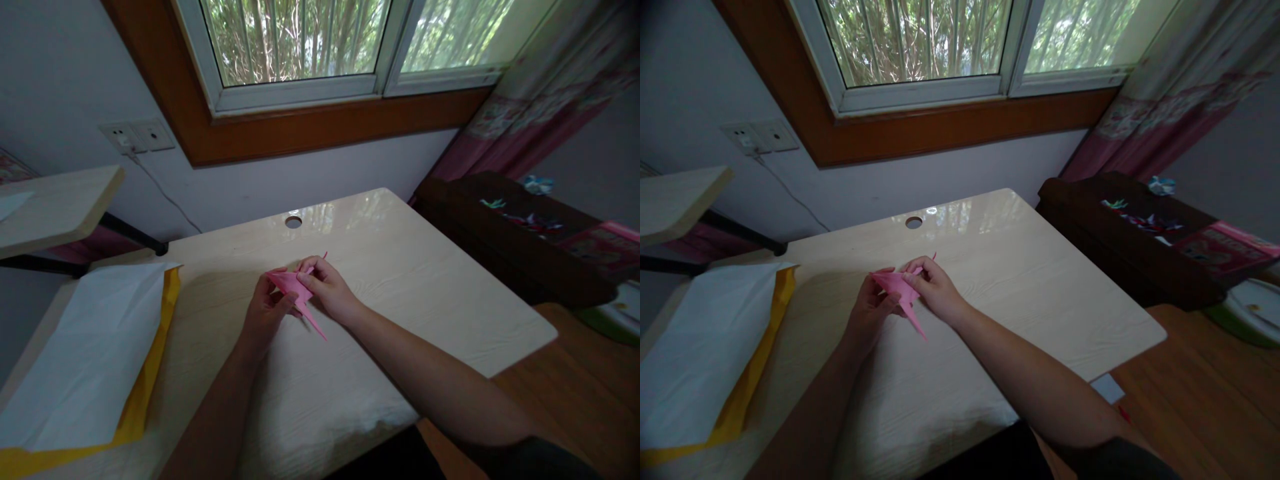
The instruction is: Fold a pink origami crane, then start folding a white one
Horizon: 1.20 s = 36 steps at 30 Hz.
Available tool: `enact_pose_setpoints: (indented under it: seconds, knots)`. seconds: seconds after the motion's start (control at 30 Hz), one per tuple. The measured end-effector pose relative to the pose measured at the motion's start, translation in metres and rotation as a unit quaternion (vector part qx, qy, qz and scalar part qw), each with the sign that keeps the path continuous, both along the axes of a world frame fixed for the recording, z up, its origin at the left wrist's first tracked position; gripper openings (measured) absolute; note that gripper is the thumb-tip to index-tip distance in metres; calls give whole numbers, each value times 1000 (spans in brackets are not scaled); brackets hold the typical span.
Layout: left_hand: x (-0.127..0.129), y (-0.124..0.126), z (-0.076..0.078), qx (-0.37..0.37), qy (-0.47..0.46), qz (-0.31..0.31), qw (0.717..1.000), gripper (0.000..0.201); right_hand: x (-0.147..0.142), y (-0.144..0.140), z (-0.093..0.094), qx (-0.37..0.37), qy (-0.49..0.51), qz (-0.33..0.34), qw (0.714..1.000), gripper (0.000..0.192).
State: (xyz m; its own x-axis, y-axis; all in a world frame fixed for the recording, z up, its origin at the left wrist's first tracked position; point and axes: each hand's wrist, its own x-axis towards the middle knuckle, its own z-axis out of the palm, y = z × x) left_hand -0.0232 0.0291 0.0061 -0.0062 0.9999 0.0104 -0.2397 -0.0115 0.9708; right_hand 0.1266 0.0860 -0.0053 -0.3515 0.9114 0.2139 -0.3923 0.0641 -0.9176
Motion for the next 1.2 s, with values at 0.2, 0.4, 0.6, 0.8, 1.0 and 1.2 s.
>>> enact_pose_setpoints:
  seconds: [0.2, 0.4, 0.6, 0.8, 1.0, 1.2]
  knots:
    - [0, 0, 1, -4, -2, -5, 1000, 55, 0, -1, 0, 9, -13, -6, 1000, 25]
    - [3, -3, 4, -14, 10, 4, 1000, 55, 0, -5, 4, 33, -89, -31, 995, 28]
    - [0, 3, -3, -27, 39, 13, 999, 54, 0, -7, 4, 39, -122, -53, 990, 24]
    - [-3, 6, -10, -46, 55, 56, 996, 45, 0, -7, 2, 57, -125, -80, 987, 24]
    - [-6, 6, -8, -46, 77, 119, 989, 40, -5, -8, 1, 14, -73, -91, 993, 51]
    - [-10, 7, -6, -52, 83, 166, 981, 39, -6, -6, -3, 17, -58, -84, 995, 47]
